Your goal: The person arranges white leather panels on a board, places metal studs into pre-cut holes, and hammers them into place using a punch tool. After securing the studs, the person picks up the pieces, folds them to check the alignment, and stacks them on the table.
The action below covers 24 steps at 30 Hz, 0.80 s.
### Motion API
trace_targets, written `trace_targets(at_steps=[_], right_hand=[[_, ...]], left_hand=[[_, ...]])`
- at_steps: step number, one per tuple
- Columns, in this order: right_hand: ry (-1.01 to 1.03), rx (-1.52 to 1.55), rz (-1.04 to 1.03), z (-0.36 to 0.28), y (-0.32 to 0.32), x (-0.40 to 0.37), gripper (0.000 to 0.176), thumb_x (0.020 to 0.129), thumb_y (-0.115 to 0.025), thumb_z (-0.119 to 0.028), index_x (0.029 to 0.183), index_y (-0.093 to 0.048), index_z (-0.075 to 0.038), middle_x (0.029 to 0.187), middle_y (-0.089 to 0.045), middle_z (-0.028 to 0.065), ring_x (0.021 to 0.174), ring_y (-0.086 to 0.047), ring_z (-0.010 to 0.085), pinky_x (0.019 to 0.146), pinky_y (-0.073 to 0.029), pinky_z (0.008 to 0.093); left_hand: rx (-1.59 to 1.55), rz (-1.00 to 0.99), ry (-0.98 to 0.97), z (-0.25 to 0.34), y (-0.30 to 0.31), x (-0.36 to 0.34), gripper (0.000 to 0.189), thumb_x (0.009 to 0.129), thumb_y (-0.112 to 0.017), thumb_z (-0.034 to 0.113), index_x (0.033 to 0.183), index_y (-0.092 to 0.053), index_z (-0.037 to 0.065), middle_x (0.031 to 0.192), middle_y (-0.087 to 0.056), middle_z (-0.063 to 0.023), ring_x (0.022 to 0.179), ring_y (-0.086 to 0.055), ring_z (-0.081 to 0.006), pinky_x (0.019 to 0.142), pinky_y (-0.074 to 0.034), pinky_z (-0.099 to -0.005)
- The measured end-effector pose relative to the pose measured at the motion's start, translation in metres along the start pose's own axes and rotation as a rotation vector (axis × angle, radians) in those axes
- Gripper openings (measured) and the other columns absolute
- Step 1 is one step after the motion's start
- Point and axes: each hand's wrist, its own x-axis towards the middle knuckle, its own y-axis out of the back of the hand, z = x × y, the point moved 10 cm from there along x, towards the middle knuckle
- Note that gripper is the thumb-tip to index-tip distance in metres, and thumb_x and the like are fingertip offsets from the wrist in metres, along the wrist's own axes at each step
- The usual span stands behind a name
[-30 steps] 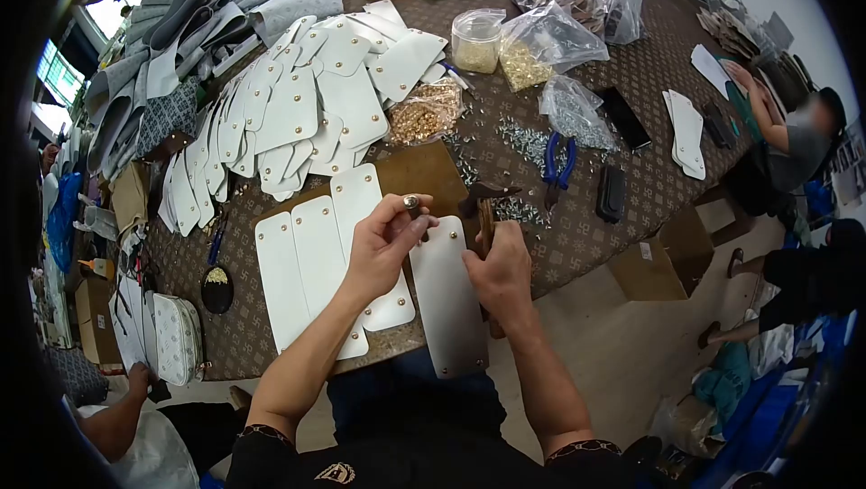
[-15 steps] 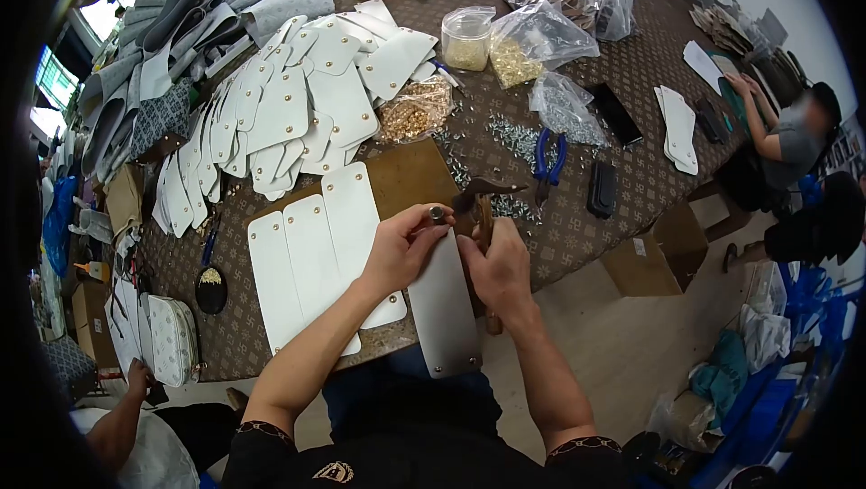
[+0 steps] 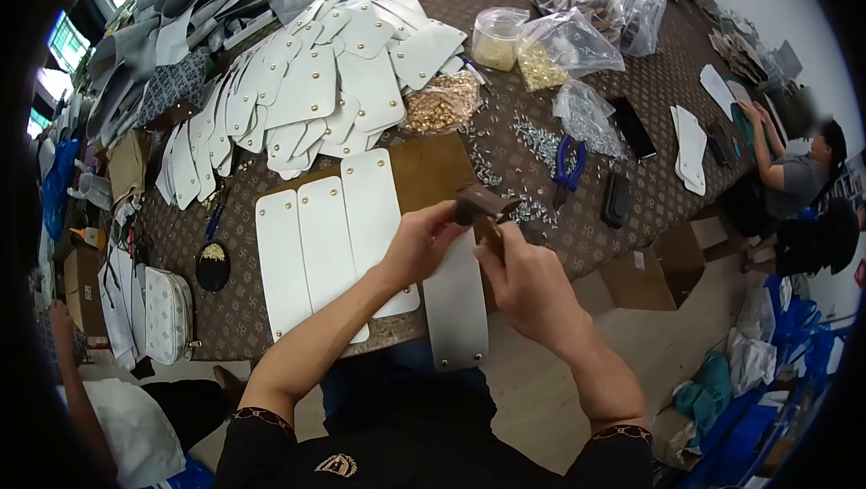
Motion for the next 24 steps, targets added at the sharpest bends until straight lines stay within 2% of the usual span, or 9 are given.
trace_targets(at_steps=[2, 4, 5, 8, 12, 15, 19, 21, 24], right_hand=[[-0.243, 0.185, -0.005, 0.035, -0.007, 0.002, 0.014, 0.107, -0.058, -0.017, 0.109, -0.058, -0.004, 0.067, -0.05, -0.0047, 0.052, -0.044, 0.0064, 0.05, -0.037, 0.0253], [-0.31, 0.412, 0.133, 0.036, 0.0, -0.004, 0.014, 0.108, -0.057, -0.02, 0.106, -0.057, -0.006, 0.067, -0.05, -0.0052, 0.053, -0.047, 0.0054, 0.05, -0.039, 0.0236], [-0.344, 0.495, 0.156, 0.045, 0.001, -0.007, 0.018, 0.108, -0.058, -0.021, 0.099, -0.057, -0.004, 0.07, -0.055, -0.0027, 0.06, -0.051, 0.005, 0.055, -0.042, 0.0226], [-0.344, 0.37, 0.235, 0.078, -0.013, -0.008, 0.019, 0.108, -0.058, -0.02, 0.098, -0.055, -0.004, 0.071, -0.056, -0.0017, 0.061, -0.052, 0.0057, 0.056, -0.044, 0.0238], [-0.37, 0.278, 0.2, 0.112, -0.049, -0.028, 0.016, 0.103, -0.064, -0.013, 0.1, -0.054, -0.001, 0.096, -0.062, 0.0063, 0.085, -0.058, 0.0113, 0.078, -0.051, 0.0283], [-0.319, 0.325, 0.271, 0.118, -0.056, -0.035, 0.021, 0.097, -0.07, -0.012, 0.105, -0.055, 0.001, 0.102, -0.062, 0.0064, 0.09, -0.058, 0.0119, 0.083, -0.051, 0.0278], [-0.386, 0.313, 0.21, 0.109, -0.058, -0.03, 0.029, 0.091, -0.077, -0.01, 0.108, -0.056, 0.002, 0.106, -0.061, 0.0074, 0.094, -0.058, 0.0124, 0.085, -0.051, 0.0281], [-0.519, 0.55, 0.154, 0.104, -0.071, -0.03, 0.034, 0.088, -0.08, -0.009, 0.108, -0.056, 0.002, 0.105, -0.062, 0.0076, 0.094, -0.059, 0.0124, 0.085, -0.051, 0.0282], [-0.474, 0.422, 0.102, 0.097, -0.079, -0.024, 0.033, 0.086, -0.08, -0.005, 0.107, -0.055, 0.001, 0.103, -0.062, 0.0071, 0.089, -0.06, 0.011, 0.081, -0.051, 0.0271]], left_hand=[[-0.012, 0.026, -0.106, 0.013, 0.006, 0.014, 0.021, 0.097, -0.066, 0.002, 0.118, -0.067, -0.001, 0.097, -0.072, -0.0204, 0.087, -0.071, -0.0364, 0.077, -0.056, -0.0375], [0.006, -0.002, -0.049, -0.001, 0.004, 0.013, 0.02, 0.099, -0.068, 0.005, 0.119, -0.067, -0.001, 0.1, -0.075, -0.0125, 0.089, -0.071, -0.0169, 0.08, -0.057, -0.0316], [0.012, 0.011, -0.095, -0.001, 0.004, 0.013, 0.018, 0.099, -0.067, 0.003, 0.117, -0.067, -0.001, 0.1, -0.074, -0.0128, 0.087, -0.071, -0.0191, 0.079, -0.056, -0.0328], [0.021, 0.093, -0.236, 0.014, 0.012, 0.011, 0.017, 0.099, -0.067, 0.003, 0.116, -0.067, -0.001, 0.099, -0.073, -0.0131, 0.085, -0.069, -0.0203, 0.077, -0.056, -0.0334], [-0.057, 0.114, -0.189, 0.006, 0.013, 0.009, 0.015, 0.101, -0.066, 0.005, 0.114, -0.062, -0.002, 0.094, -0.069, -0.012, 0.082, -0.066, -0.0196, 0.075, -0.054, -0.0329], [-0.09, 0.115, -0.105, -0.003, 0.014, 0.01, 0.015, 0.102, -0.064, 0.006, 0.114, -0.059, -0.002, 0.092, -0.067, -0.0117, 0.081, -0.065, -0.0192, 0.076, -0.054, -0.0323], [-0.086, 0.139, -0.148, -0.002, 0.015, 0.01, 0.013, 0.103, -0.062, 0.006, 0.113, -0.058, -0.002, 0.09, -0.066, -0.0114, 0.08, -0.064, -0.0186, 0.076, -0.054, -0.0325], [-0.072, 0.14, -0.119, -0.004, 0.014, 0.01, 0.014, 0.103, -0.062, 0.007, 0.113, -0.056, -0.001, 0.088, -0.064, -0.0107, 0.079, -0.063, -0.0186, 0.076, -0.054, -0.0332], [-0.113, 0.161, -0.079, -0.008, 0.016, 0.009, 0.014, 0.103, -0.062, 0.006, 0.113, -0.055, 0.0, 0.087, -0.063, -0.0105, 0.079, -0.063, -0.0192, 0.076, -0.054, -0.0344]])
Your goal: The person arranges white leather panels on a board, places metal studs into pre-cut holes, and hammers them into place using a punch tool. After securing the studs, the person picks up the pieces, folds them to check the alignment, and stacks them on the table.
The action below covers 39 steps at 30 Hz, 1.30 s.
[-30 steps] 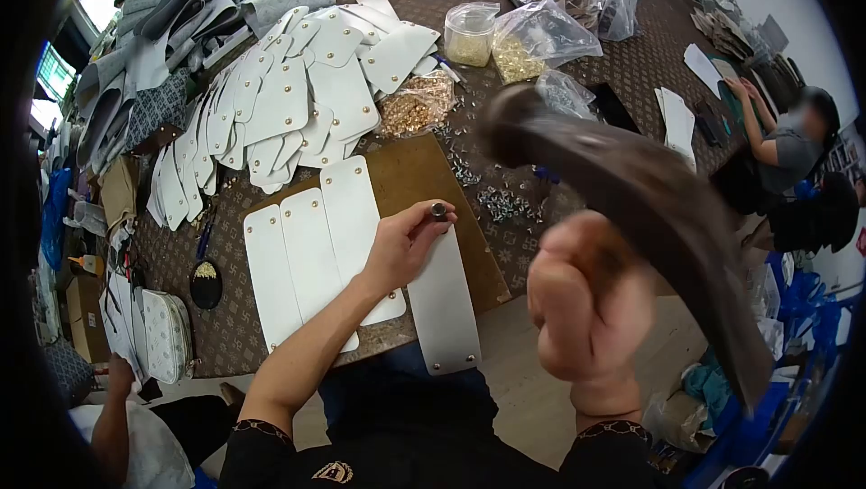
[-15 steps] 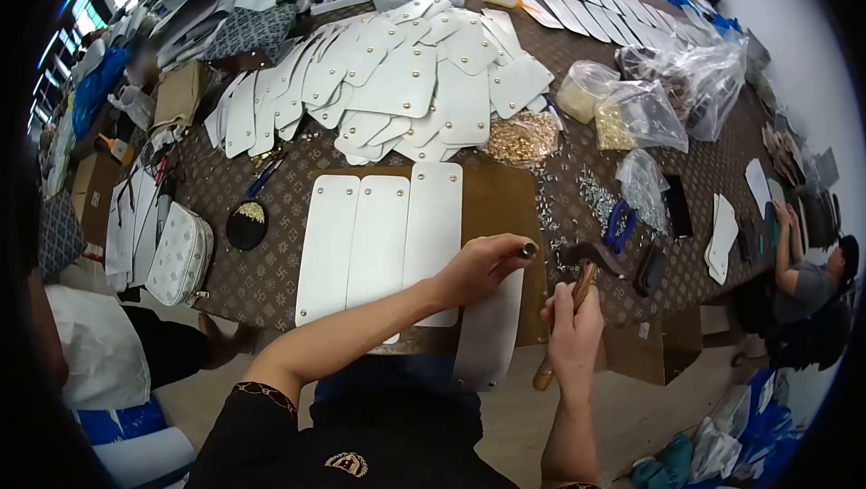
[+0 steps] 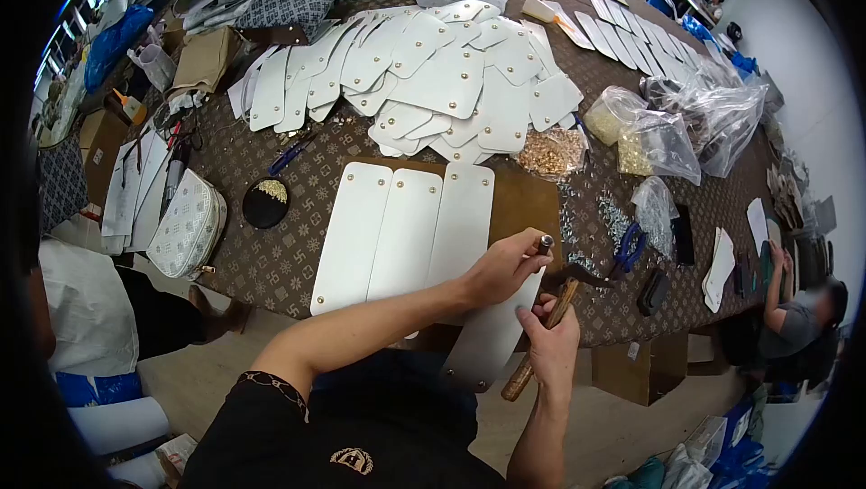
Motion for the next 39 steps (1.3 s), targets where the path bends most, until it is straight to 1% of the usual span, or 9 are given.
trace_targets(at_steps=[6, 12, 17, 19, 21, 26, 29, 32, 39], right_hand=[[0.024, 0.063, -0.019, -0.003, -0.004, 0.006, 0.032, 0.085, -0.077, 0.004, 0.104, -0.052, -0.001, 0.105, -0.064, 0.008, 0.078, -0.058, 0.0078, 0.073, -0.051, 0.0255], [0.091, 0.337, -0.002, -0.017, 0.003, 0.01, 0.028, 0.087, -0.074, 0.003, 0.102, -0.051, -0.005, 0.121, -0.064, 0.013, 0.104, -0.064, 0.0192, 0.099, -0.05, 0.035], [0.097, 0.45, -0.074, -0.039, -0.037, 0.03, 0.027, 0.09, -0.072, 0.001, 0.105, -0.05, -0.003, 0.131, -0.063, 0.0195, 0.111, -0.066, 0.0235, 0.1, -0.055, 0.039], [0.122, 0.415, -0.116, -0.046, -0.062, 0.051, 0.024, 0.093, -0.071, 0.0, 0.107, -0.051, 0.0, 0.133, -0.062, 0.0198, 0.112, -0.066, 0.0235, 0.102, -0.053, 0.0379], [0.168, 0.393, -0.127, -0.042, -0.08, 0.07, 0.025, 0.096, -0.069, -0.002, 0.115, -0.055, 0.005, 0.133, -0.062, 0.0189, 0.117, -0.063, 0.0228, 0.106, -0.05, 0.036], [0.172, 0.162, -0.104, -0.029, -0.092, 0.073, 0.023, 0.098, -0.067, -0.002, 0.114, -0.055, 0.008, 0.13, -0.062, 0.021, 0.12, -0.064, 0.0251, 0.105, -0.051, 0.0355], [0.07, 0.317, -0.115, -0.022, -0.096, 0.071, 0.028, 0.098, -0.066, -0.002, 0.12, -0.053, 0.011, 0.13, -0.061, 0.02, 0.12, -0.064, 0.025, 0.104, -0.052, 0.035], [0.07, 0.35, -0.111, -0.024, -0.097, 0.068, 0.029, 0.098, -0.065, -0.002, 0.121, -0.052, 0.011, 0.13, -0.06, 0.0207, 0.119, -0.064, 0.0251, 0.104, -0.052, 0.035], [0.079, 0.277, -0.13, -0.032, -0.102, 0.068, 0.037, 0.094, -0.071, -0.005, 0.122, -0.055, 0.013, 0.123, -0.064, 0.0194, 0.11, -0.066, 0.0224, 0.1, -0.053, 0.0338]], left_hand=[[-0.248, 0.077, -0.017, 0.008, 0.011, -0.002, 0.016, 0.106, -0.059, 0.007, 0.118, -0.052, 0.0, 0.091, -0.062, -0.0056, 0.082, -0.063, -0.0118, 0.074, -0.052, -0.0294], [-0.563, 0.325, 0.1, 0.024, 0.073, -0.026, 0.02, 0.108, -0.055, 0.009, 0.125, -0.051, 0.001, 0.098, -0.058, -0.0004, 0.084, -0.061, -0.0078, 0.077, -0.051, -0.0244], [0.125, 0.715, 0.177, 0.059, 0.194, -0.122, 0.026, 0.095, -0.07, 0.006, 0.117, -0.058, 0.001, 0.095, -0.057, -0.0018, 0.078, -0.05, -0.0081, 0.069, -0.044, -0.0252], [0.623, 0.713, 0.288, 0.08, 0.224, -0.154, 0.043, 0.086, -0.079, 0.01, 0.121, -0.057, -0.003, 0.115, -0.055, -0.0165, 0.101, -0.058, -0.0298, 0.087, -0.05, -0.0383], [0.755, 0.731, 0.391, 0.084, 0.235, -0.181, 0.051, 0.084, -0.083, 0.016, 0.123, -0.056, -0.003, 0.119, -0.053, -0.0185, 0.11, -0.058, -0.0369, 0.093, -0.05, -0.0436], [0.684, 0.605, 0.559, 0.072, 0.231, -0.201, 0.063, 0.081, -0.086, 0.024, 0.13, -0.056, -0.002, 0.121, -0.052, -0.0177, 0.11, -0.061, -0.0374, 0.095, -0.051, -0.046], [0.763, 0.534, 0.633, 0.063, 0.229, -0.197, 0.065, 0.081, -0.086, 0.024, 0.133, -0.056, -0.001, 0.122, -0.053, -0.0177, 0.108, -0.062, -0.0371, 0.094, -0.051, -0.0454], [0.731, 0.55, 0.586, 0.059, 0.231, -0.195, 0.063, 0.079, -0.087, 0.018, 0.132, -0.06, -0.001, 0.121, -0.055, -0.0158, 0.103, -0.06, -0.0285, 0.088, -0.051, -0.0394], [0.841, 0.54, 0.649, 0.063, 0.229, -0.195, 0.075, 0.081, -0.086, 0.026, 0.139, -0.049, -0.004, 0.129, -0.05, -0.0218, 0.112, -0.06, -0.041, 0.096, -0.051, -0.0482]])
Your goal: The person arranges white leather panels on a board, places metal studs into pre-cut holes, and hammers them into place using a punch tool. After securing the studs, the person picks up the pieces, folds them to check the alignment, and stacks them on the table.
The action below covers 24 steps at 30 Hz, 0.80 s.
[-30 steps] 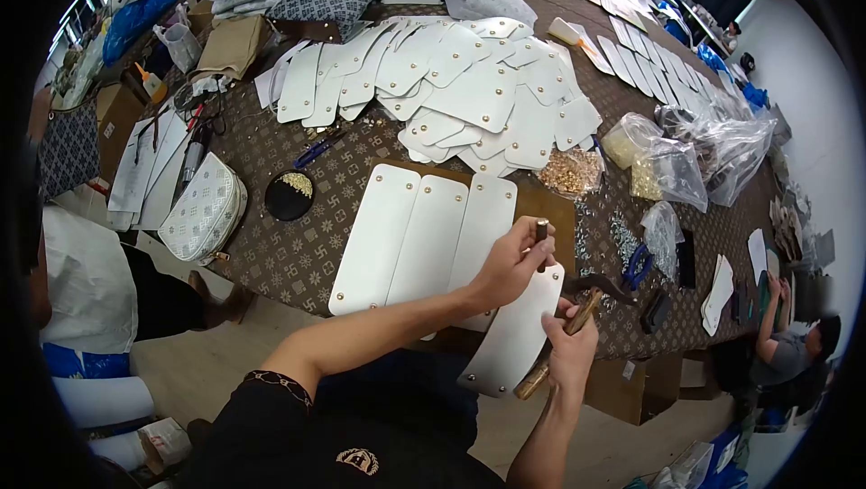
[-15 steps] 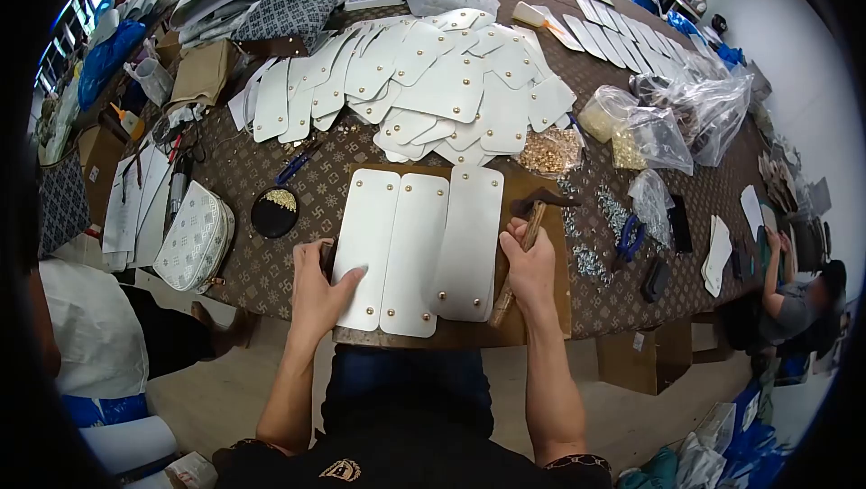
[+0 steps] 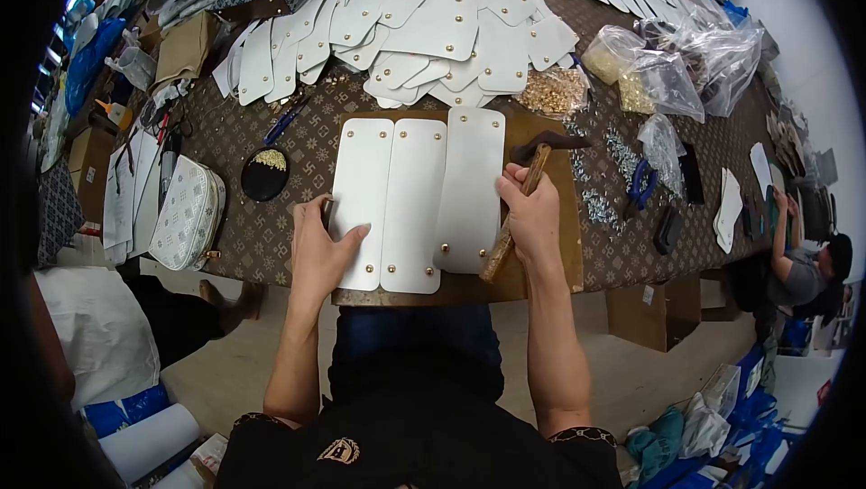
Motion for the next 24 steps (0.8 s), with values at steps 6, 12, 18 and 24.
trace_targets(at_steps=[6, 12, 18, 24], right_hand=[[0.013, 0.035, -0.023, 0.0, 0.001, 0.005, 0.035, 0.092, -0.074, -0.006, 0.117, -0.056, 0.01, 0.114, -0.065, 0.0148, 0.1, -0.065, 0.0186, 0.092, -0.053, 0.0314], [-0.016, -0.166, -0.142, 0.012, -0.004, 0.002, 0.025, 0.089, -0.076, -0.004, 0.102, -0.055, 0.0, 0.097, -0.064, 0.0069, 0.087, -0.063, 0.0138, 0.079, -0.053, 0.029], [0.001, 0.166, -0.115, -0.009, -0.014, -0.019, 0.02, 0.09, -0.073, -0.003, 0.099, -0.055, -0.002, 0.09, -0.06, 0.0031, 0.078, -0.056, 0.0098, 0.072, -0.049, 0.0262], [-0.024, -0.147, -0.205, 0.016, -0.038, -0.032, 0.022, 0.093, -0.07, -0.006, 0.105, -0.054, 0.001, 0.099, -0.064, 0.0079, 0.086, -0.06, 0.0141, 0.08, -0.052, 0.0309]], left_hand=[[0.017, 0.003, 0.052, -0.002, -0.002, -0.003, 0.075, 0.082, -0.086, 0.029, 0.137, -0.049, -0.005, 0.13, -0.05, -0.022, 0.116, -0.059, -0.0408, 0.097, -0.05, -0.0483], [0.035, 0.017, 0.081, -0.003, -0.003, -0.007, 0.078, 0.079, -0.089, 0.032, 0.135, -0.051, -0.007, 0.131, -0.053, -0.0229, 0.117, -0.059, -0.039, 0.098, -0.05, -0.0472], [-0.027, 0.025, 0.114, -0.014, -0.002, -0.003, 0.074, 0.077, -0.091, 0.032, 0.128, -0.055, -0.008, 0.126, -0.061, -0.0245, 0.116, -0.061, -0.0378, 0.098, -0.05, -0.0457], [-0.144, -0.024, 0.123, 0.005, 0.002, -0.008, 0.063, 0.079, -0.089, 0.029, 0.12, -0.06, -0.009, 0.109, -0.071, -0.0224, 0.096, -0.071, -0.0311, 0.084, -0.056, -0.0403]])
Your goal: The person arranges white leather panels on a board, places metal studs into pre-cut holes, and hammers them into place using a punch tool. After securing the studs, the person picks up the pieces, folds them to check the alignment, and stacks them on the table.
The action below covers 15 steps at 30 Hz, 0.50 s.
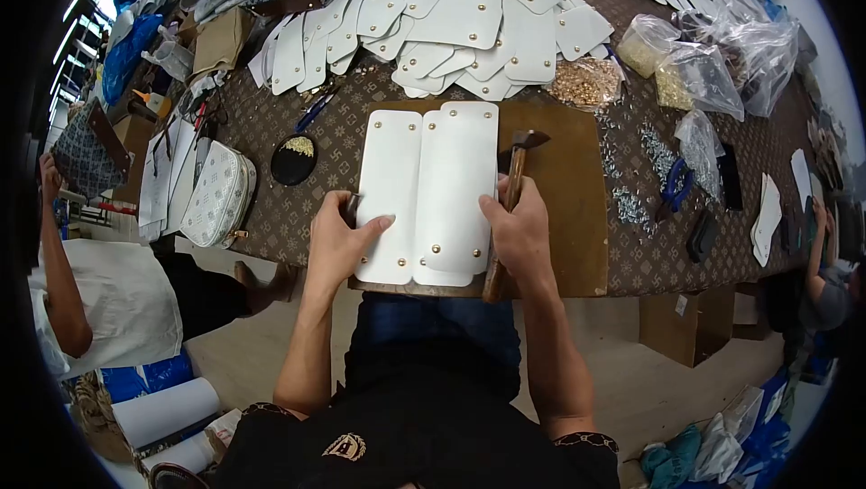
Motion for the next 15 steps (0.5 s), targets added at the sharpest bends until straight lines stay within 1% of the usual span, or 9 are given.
trace_targets(at_steps=[1, 3, 4, 5, 7, 8, 10, 13, 15], right_hand=[[-0.001, 0.001, -0.005, 0.0, -0.004, -0.003, 0.022, 0.093, -0.07, -0.006, 0.105, -0.054, 0.001, 0.099, -0.064, 0.0079, 0.086, -0.06, 0.0141, 0.08, -0.052, 0.0309], [0.039, -0.037, 0.003, -0.01, -0.005, -0.007, 0.024, 0.093, -0.07, -0.006, 0.108, -0.053, 0.002, 0.101, -0.064, 0.0083, 0.089, -0.061, 0.0157, 0.082, -0.052, 0.0328], [0.054, -0.039, 0.014, -0.01, -0.004, -0.006, 0.024, 0.093, -0.07, -0.006, 0.108, -0.053, 0.002, 0.101, -0.064, 0.0083, 0.089, -0.061, 0.0157, 0.082, -0.052, 0.0328], [0.041, 0.029, 0.013, -0.004, -0.005, -0.004, 0.021, 0.093, -0.069, -0.005, 0.106, -0.054, 0.002, 0.1, -0.063, 0.0069, 0.087, -0.06, 0.0133, 0.081, -0.052, 0.0308], [0.042, 0.096, 0.016, -0.001, -0.005, -0.004, 0.019, 0.093, -0.069, -0.004, 0.104, -0.054, 0.001, 0.099, -0.063, 0.0056, 0.084, -0.059, 0.011, 0.08, -0.051, 0.0288], [0.023, 0.14, 0.003, 0.0, -0.006, -0.004, 0.02, 0.092, -0.07, -0.004, 0.104, -0.055, 0.001, 0.099, -0.063, 0.0053, 0.085, -0.059, 0.011, 0.079, -0.051, 0.0286], [0.014, 0.187, -0.006, -0.004, -0.006, -0.005, 0.022, 0.091, -0.072, -0.003, 0.105, -0.056, 0.001, 0.098, -0.063, 0.0051, 0.085, -0.059, 0.011, 0.079, -0.051, 0.0284], [-0.06, 0.111, -0.019, -0.005, -0.007, -0.01, 0.026, 0.089, -0.075, -0.004, 0.106, -0.055, 0.0, 0.094, -0.06, 0.0031, 0.083, -0.058, 0.0102, 0.075, -0.051, 0.0276], [-0.061, -0.002, 0.014, -0.007, -0.007, -0.014, 0.027, 0.088, -0.077, -0.005, 0.104, -0.055, -0.002, 0.089, -0.057, 0.001, 0.079, -0.057, 0.0096, 0.072, -0.049, 0.0268]], left_hand=[[0.001, 0.003, 0.004, -0.001, 0.001, -0.001, 0.063, 0.079, -0.089, 0.029, 0.12, -0.06, -0.009, 0.109, -0.071, -0.0224, 0.096, -0.071, -0.0311, 0.084, -0.056, -0.0403], [-0.107, -0.135, 0.036, 0.0, -0.015, 0.0, 0.055, 0.082, -0.086, 0.026, 0.118, -0.063, -0.009, 0.101, -0.073, -0.0213, 0.086, -0.072, -0.0272, 0.079, -0.057, -0.0381], [-0.152, -0.18, 0.02, 0.002, -0.021, 0.001, 0.044, 0.091, -0.078, 0.017, 0.122, -0.062, -0.009, 0.105, -0.073, -0.015, 0.09, -0.069, -0.016, 0.079, -0.057, -0.0312], [-0.159, -0.182, 0.003, 0.003, -0.023, 0.002, 0.044, 0.091, -0.078, 0.017, 0.122, -0.062, -0.009, 0.105, -0.073, -0.015, 0.09, -0.069, -0.016, 0.079, -0.057, -0.0312], [-0.488, -0.302, -0.035, 0.009, -0.036, 0.0, 0.036, 0.095, -0.073, 0.011, 0.124, -0.063, -0.008, 0.108, -0.074, -0.012, 0.089, -0.07, -0.0152, 0.079, -0.058, -0.0314], [-0.493, -0.3, -0.049, 0.009, -0.037, 0.002, 0.036, 0.095, -0.073, 0.011, 0.124, -0.063, -0.008, 0.108, -0.074, -0.012, 0.089, -0.07, -0.0152, 0.079, -0.058, -0.0314], [-0.611, -0.401, 0.073, 0.0, -0.049, 0.001, 0.033, 0.098, -0.07, 0.009, 0.126, -0.063, -0.006, 0.112, -0.073, -0.0122, 0.093, -0.071, -0.0154, 0.082, -0.06, -0.032], [-0.797, -0.447, 0.188, -0.003, -0.057, -0.005, 0.033, 0.098, -0.071, 0.01, 0.126, -0.063, -0.006, 0.113, -0.073, -0.0134, 0.095, -0.072, -0.0167, 0.084, -0.06, -0.0329], [-0.826, -0.458, 0.2, -0.007, -0.061, -0.007, 0.032, 0.099, -0.07, 0.01, 0.126, -0.063, -0.006, 0.113, -0.073, -0.0136, 0.097, -0.073, -0.0176, 0.085, -0.061, -0.0337]])
